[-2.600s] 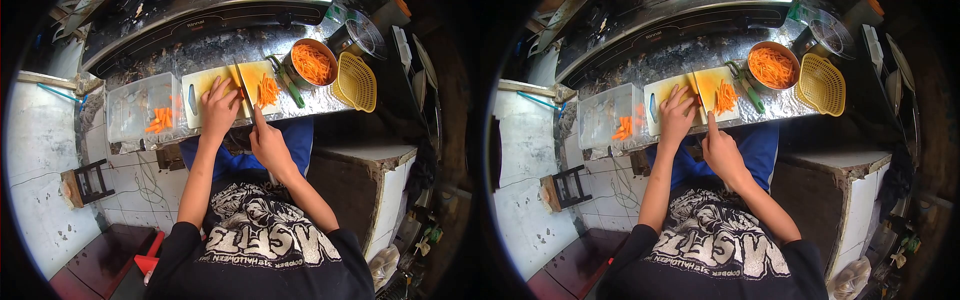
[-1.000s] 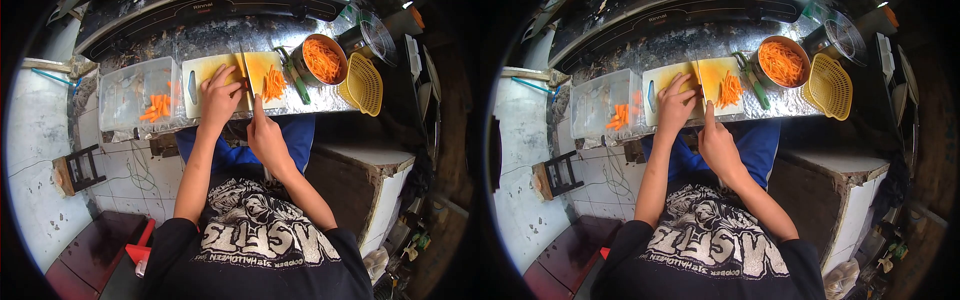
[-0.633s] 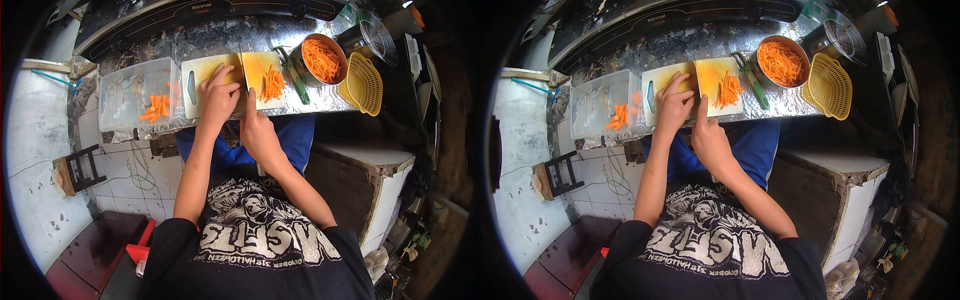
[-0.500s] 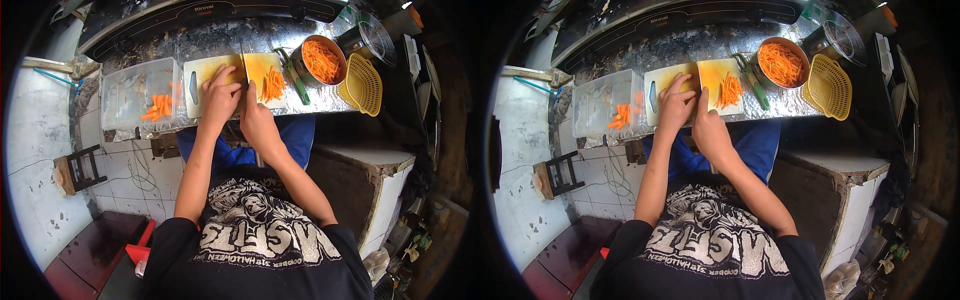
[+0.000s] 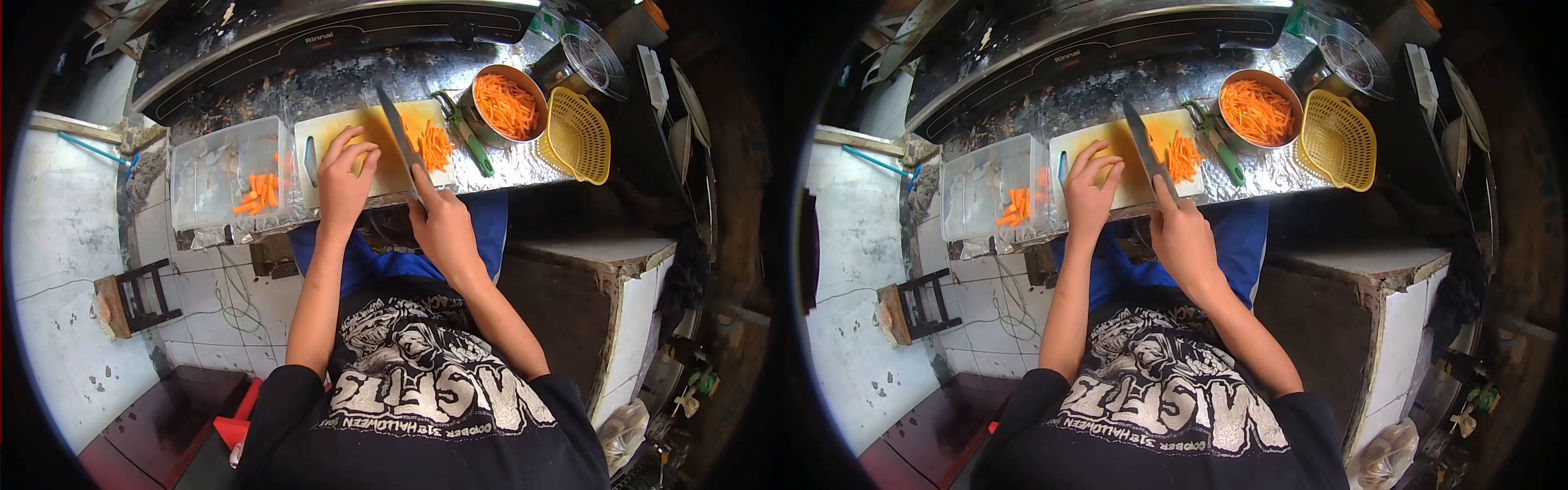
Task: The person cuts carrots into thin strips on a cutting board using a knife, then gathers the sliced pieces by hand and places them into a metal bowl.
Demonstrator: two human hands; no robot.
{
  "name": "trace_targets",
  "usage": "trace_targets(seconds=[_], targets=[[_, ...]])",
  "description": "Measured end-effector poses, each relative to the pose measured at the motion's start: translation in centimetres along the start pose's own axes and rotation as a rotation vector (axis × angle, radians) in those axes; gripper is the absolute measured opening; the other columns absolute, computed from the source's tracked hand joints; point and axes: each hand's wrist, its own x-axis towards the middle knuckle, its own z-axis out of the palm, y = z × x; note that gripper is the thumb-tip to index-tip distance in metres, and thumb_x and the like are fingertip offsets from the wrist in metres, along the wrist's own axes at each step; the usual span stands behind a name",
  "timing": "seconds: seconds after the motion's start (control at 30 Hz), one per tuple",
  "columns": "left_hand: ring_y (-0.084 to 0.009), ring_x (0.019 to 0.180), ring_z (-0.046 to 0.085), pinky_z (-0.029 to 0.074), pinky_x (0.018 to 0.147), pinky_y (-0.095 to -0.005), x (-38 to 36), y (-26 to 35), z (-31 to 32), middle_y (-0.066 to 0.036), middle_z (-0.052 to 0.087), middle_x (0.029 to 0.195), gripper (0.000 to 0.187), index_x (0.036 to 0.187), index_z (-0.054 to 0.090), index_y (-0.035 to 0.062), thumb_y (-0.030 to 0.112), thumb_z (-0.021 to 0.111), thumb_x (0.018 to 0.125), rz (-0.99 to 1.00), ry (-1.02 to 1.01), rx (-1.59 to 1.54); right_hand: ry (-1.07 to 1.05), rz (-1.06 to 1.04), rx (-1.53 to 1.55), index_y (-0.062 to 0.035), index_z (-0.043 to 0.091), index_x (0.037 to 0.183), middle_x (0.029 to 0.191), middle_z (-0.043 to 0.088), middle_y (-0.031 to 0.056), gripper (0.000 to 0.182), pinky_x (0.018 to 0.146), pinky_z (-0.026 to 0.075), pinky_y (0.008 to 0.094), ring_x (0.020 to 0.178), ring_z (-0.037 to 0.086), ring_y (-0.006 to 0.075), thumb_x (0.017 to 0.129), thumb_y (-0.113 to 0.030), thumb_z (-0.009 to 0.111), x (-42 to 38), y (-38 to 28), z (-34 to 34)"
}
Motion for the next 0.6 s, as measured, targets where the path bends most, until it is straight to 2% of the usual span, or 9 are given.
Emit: trace_targets(seconds=[0.03,0.07,0.13,0.17,0.27,0.3,0.5,0.6], targets=[[-0.0333,0.126,0.059,0.042,0.108,-0.0451,-0.1,0.6,-0.4,-0.014,0.064,0.130,0.021,0.106,0.074,0.0061,0.004,0.071,0.085,0.015,-0.028,0.051,-0.013,0.015,-0.023,-0.0091,0.049,0.145,0.082,0.063,0.0281,0.057,0.065,0.055,0.0540,0.071,0.067,0.0466,0.090,-0.008,0.062,-0.4,-0.1,-0.1],[-0.0333,0.126,0.059,0.042,0.108,-0.0451,0.0,1.2,-0.5,-0.014,0.064,0.130,0.021,0.106,0.074,0.0061,0.004,0.071,0.085,0.018,-0.034,0.052,-0.027,0.029,-0.045,-0.0107,0.052,0.143,0.086,0.063,0.0272,0.054,0.065,0.056,0.0537,0.072,0.068,0.0461,0.090,-0.009,0.062,-0.6,-0.3,-0.2],[-0.0327,0.132,0.053,0.042,0.106,-0.0446,0.1,2.2,-0.4,-0.013,0.059,0.137,0.031,0.116,0.072,0.0091,0.001,0.067,0.087,0.245,-0.128,0.292,-0.028,0.048,-0.057,-0.0128,0.055,0.142,0.086,0.063,0.0266,0.053,0.068,0.055,0.0522,0.074,0.067,0.0453,0.089,-0.010,0.065,-0.7,-0.6,0.0],[-0.0316,0.139,0.047,0.040,0.104,-0.0446,0.2,2.1,-0.3,-0.012,0.053,0.144,0.040,0.122,0.071,0.0124,-0.003,0.064,0.085,0.295,-0.197,0.359,-0.033,0.063,-0.073,-0.0149,0.058,0.140,0.087,0.064,0.0260,0.053,0.071,0.054,0.0506,0.077,0.066,0.0444,0.089,-0.010,0.069,-0.8,-0.7,0.0],[-0.0330,0.139,0.046,0.040,0.105,-0.0457,0.5,1.6,0.2,-0.013,0.054,0.144,0.047,0.122,0.072,0.0144,-0.006,0.065,0.081,0.387,-0.275,0.493,-0.048,0.052,-0.087,-0.0157,0.060,0.139,0.088,0.064,0.0245,0.052,0.070,0.054,0.0505,0.076,0.067,0.0430,0.088,-0.010,0.069,-0.8,-0.9,-0.1],[-0.0335,0.143,0.042,0.038,0.105,-0.0461,0.7,1.6,0.3,-0.013,0.051,0.147,0.051,0.123,0.072,0.0164,-0.007,0.064,0.079,0.375,-0.301,0.489,-0.042,0.052,-0.087,-0.0157,0.060,0.139,0.088,0.064,0.0245,0.052,0.070,0.054,0.0505,0.076,0.067,0.0430,0.088,-0.010,0.069,-0.7,-0.9,-0.2],[-0.0347,0.145,0.038,0.036,0.108,-0.0465,1.0,1.4,1.1,-0.015,0.047,0.152,0.055,0.125,0.072,0.0199,-0.009,0.059,0.080,0.378,-0.375,0.556,-0.073,0.024,-0.136,-0.0158,0.060,0.139,0.088,0.064,0.0234,0.052,0.069,0.055,0.0502,0.074,0.067,0.0421,0.088,-0.008,0.067,-0.9,-0.5,-0.3],[-0.0353,0.146,0.037,0.035,0.109,-0.0468,1.1,1.4,1.2,-0.015,0.046,0.153,0.057,0.131,0.068,0.0161,-0.008,0.057,0.081,0.383,-0.331,0.571,-0.071,0.023,-0.123,-0.0156,0.060,0.139,0.087,0.064,0.0232,0.053,0.069,0.055,0.0500,0.074,0.067,0.0420,0.087,-0.007,0.066,-0.9,-0.3,-0.2]])
